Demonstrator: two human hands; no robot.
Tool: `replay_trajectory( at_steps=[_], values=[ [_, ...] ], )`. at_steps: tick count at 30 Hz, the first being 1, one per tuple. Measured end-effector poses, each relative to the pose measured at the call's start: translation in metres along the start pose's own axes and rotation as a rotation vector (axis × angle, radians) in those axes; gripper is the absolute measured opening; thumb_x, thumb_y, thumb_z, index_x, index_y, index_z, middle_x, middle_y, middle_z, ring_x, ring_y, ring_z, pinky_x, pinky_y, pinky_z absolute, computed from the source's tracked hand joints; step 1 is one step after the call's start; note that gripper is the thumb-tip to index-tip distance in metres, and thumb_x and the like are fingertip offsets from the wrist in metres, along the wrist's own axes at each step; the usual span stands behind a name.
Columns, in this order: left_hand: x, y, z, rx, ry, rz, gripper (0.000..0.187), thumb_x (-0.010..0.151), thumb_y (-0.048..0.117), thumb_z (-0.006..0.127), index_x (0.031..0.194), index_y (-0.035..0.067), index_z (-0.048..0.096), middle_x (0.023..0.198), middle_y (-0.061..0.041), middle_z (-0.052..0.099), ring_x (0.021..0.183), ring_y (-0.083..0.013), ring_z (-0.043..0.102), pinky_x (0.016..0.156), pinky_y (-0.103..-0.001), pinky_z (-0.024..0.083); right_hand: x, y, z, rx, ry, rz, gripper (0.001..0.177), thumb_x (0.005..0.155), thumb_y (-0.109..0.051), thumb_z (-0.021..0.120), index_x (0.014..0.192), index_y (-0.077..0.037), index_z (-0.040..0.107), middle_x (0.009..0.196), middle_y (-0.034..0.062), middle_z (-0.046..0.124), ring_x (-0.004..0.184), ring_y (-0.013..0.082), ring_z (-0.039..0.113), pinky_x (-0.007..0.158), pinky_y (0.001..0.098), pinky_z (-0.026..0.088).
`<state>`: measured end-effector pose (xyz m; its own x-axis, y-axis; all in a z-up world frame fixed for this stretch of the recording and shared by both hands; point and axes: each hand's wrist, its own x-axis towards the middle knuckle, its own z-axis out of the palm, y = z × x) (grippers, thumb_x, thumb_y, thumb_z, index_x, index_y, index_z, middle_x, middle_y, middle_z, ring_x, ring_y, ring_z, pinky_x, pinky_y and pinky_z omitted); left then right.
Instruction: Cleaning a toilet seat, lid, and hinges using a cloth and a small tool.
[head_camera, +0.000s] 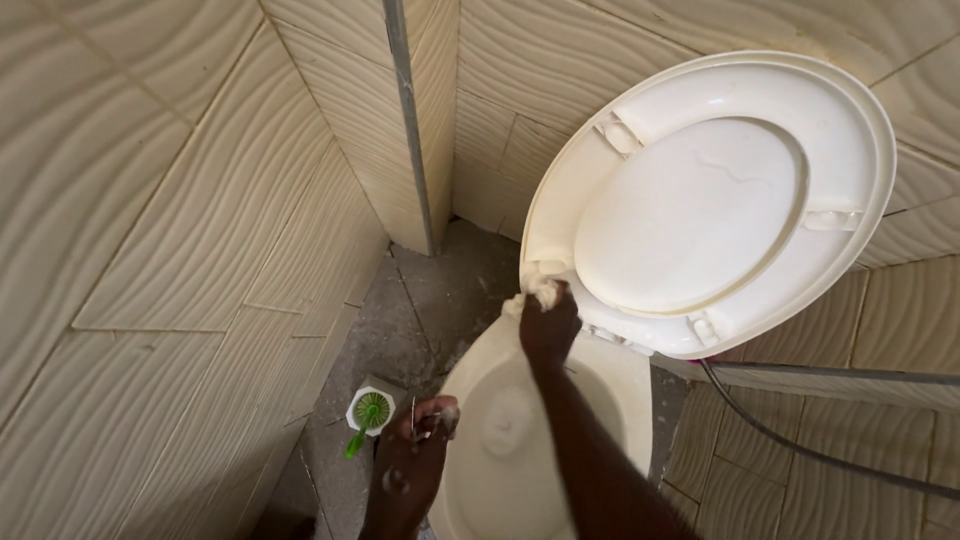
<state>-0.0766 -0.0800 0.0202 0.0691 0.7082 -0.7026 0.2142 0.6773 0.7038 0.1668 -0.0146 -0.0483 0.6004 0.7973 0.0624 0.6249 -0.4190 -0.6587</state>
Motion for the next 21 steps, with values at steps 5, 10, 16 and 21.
replay_trajectory(
  at_steps=[5,10,16,21],
  values=[
    [-0.002,0.002,0.006,0.077,-0.010,0.071,0.031,0.091,0.028,0.069,0.111,0.004,0.077,0.089,-0.007,0.077,0.085,-0.0146,0.070,0.080,-0.032,0.055,0.008,0.020,-0.031,-0.241,-0.193,-0.140,0.030,0.085,-0.008,0.068,0.115,-0.004,0.067,0.103,0.0199,0.074,0.090,0.0396,0.072,0.076,0.0497,0.056],
    [0.007,0.000,0.000,0.069,-0.023,0.127,0.034,0.091,0.030,0.071,0.112,0.004,0.076,0.088,-0.007,0.077,0.085,-0.0149,0.070,0.079,-0.032,0.056,0.005,0.088,-0.077,-0.392,-0.168,-0.442,0.042,0.076,-0.005,0.066,0.118,-0.006,0.068,0.099,0.0188,0.075,0.083,0.0402,0.072,0.069,0.0518,0.057],
    [0.034,-0.058,-0.012,-0.346,-0.194,0.308,0.042,0.092,0.034,0.065,0.116,0.001,0.075,0.092,-0.007,0.076,0.087,-0.0154,0.069,0.081,-0.031,0.054,-0.005,0.082,-0.075,-0.436,-0.212,0.014,0.034,0.090,-0.029,0.073,0.117,-0.009,0.067,0.092,0.0164,0.076,0.079,0.0354,0.074,0.072,0.0475,0.058],
    [0.016,-0.034,0.005,-0.364,-0.378,0.464,0.030,0.095,0.039,0.065,0.103,0.010,0.070,0.097,-0.010,0.069,0.090,-0.0197,0.062,0.081,-0.035,0.050,-0.005,0.068,-0.029,-0.276,-0.031,0.115,0.035,0.085,-0.028,0.077,0.114,-0.009,0.072,0.094,0.0180,0.076,0.086,0.0398,0.071,0.078,0.0519,0.055]
  ],
)
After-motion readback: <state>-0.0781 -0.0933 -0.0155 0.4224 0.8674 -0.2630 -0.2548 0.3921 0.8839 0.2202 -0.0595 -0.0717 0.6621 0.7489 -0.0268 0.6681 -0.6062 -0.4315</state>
